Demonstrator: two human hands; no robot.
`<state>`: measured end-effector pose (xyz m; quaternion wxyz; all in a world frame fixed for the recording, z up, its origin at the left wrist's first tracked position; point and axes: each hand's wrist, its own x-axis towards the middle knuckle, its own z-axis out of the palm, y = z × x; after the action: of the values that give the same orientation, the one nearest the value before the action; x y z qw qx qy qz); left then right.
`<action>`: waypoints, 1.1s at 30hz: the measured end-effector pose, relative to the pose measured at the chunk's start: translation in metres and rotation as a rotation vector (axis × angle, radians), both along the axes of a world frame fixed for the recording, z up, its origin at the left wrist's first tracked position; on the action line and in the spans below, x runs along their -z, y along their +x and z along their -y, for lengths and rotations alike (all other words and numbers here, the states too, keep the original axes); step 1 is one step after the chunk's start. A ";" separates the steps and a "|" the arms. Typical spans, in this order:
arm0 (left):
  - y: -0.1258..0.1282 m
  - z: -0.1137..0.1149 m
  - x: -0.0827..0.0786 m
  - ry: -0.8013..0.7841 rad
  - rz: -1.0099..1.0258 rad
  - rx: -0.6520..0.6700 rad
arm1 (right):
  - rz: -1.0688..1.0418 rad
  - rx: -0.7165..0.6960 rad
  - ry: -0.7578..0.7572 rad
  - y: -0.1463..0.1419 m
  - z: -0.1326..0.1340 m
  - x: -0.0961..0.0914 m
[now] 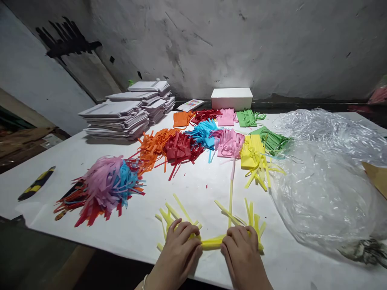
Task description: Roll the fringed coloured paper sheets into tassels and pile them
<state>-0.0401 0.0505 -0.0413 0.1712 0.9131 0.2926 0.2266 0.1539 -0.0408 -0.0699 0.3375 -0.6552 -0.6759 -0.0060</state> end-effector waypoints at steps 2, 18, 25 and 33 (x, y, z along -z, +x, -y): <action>0.005 0.002 -0.003 -0.039 -0.003 -0.078 | 0.006 0.060 -0.055 0.000 -0.004 0.000; 0.003 0.006 0.009 0.118 0.011 0.164 | 0.124 -0.244 0.024 0.012 0.013 -0.018; -0.003 0.008 0.003 -0.035 0.019 0.216 | 0.057 -0.154 0.114 0.001 0.021 0.001; 0.000 0.018 -0.003 -0.184 -0.010 0.004 | 0.060 0.038 0.089 -0.008 0.018 0.011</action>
<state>-0.0399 0.0329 -0.0382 0.2532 0.8952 0.3114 0.1940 0.1458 -0.0591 -0.0811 0.3454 -0.6518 -0.6723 -0.0621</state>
